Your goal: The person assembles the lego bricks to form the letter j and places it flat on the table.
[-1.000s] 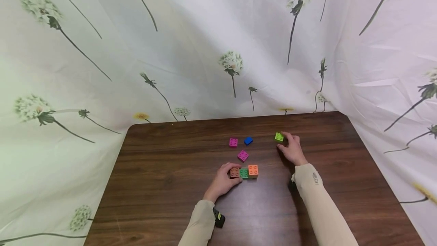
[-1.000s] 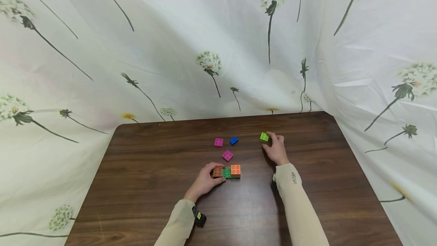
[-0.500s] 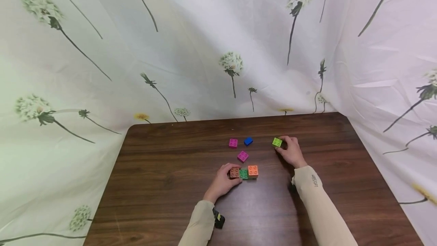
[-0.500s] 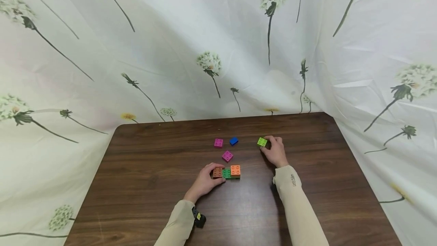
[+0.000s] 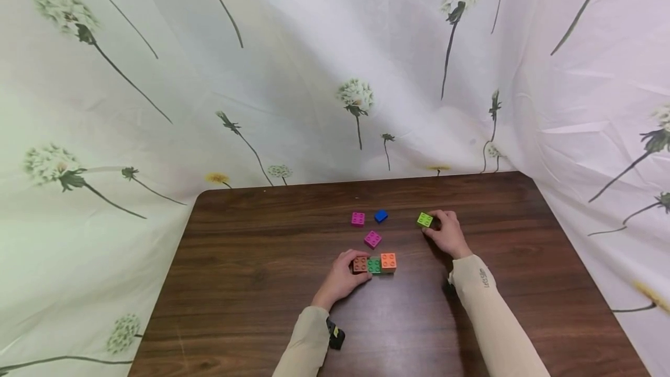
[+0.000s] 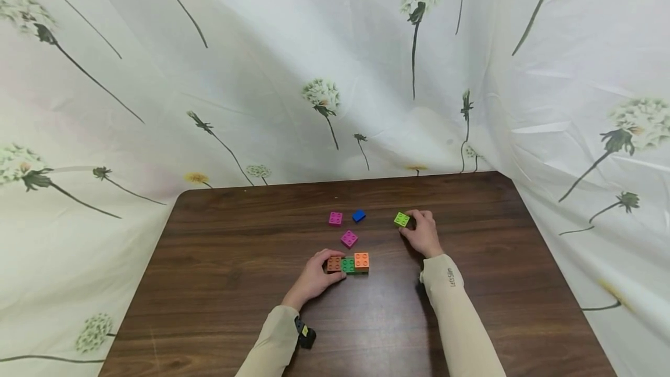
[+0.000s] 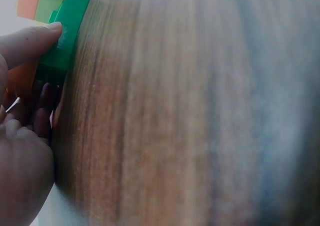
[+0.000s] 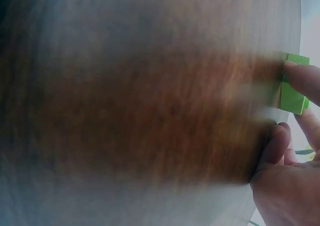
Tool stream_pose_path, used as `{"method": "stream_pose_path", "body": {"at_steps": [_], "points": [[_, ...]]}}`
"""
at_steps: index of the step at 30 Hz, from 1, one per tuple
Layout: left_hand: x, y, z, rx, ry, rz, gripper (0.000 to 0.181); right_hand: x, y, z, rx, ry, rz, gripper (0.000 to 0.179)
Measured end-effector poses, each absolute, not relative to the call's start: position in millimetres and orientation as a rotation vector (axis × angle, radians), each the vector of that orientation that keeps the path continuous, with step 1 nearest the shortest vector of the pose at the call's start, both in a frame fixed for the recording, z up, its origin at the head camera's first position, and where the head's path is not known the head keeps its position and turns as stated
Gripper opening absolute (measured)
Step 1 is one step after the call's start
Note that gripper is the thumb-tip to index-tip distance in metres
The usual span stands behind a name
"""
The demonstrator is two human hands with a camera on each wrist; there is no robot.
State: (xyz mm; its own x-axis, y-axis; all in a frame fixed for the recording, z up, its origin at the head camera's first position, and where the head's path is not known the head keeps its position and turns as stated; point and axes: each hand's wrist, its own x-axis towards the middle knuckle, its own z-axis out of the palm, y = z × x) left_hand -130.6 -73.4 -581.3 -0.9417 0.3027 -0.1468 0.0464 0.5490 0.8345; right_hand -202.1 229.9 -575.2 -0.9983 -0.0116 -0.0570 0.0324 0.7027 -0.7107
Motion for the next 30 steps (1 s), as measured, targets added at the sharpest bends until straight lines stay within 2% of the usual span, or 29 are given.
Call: {"method": "stream_pose_path", "body": {"at_steps": [10,17,23,30], "points": [[-131,-75,-580,0.304,2.517,1.331,0.041,-199,232,-575,-0.018,2.826,-1.226,0.043],[-131,-75,-580,0.301,2.518,1.320,0.041,-195,240,-575,0.059,2.752,-1.339,0.045],[-130,-75,-579,0.299,2.511,1.328,0.041,-183,242,-573,0.144,2.691,-1.471,0.045],[-131,-74,-579,0.291,2.509,1.335,0.040,-164,228,-561,0.033,2.611,-1.650,0.045]]}}
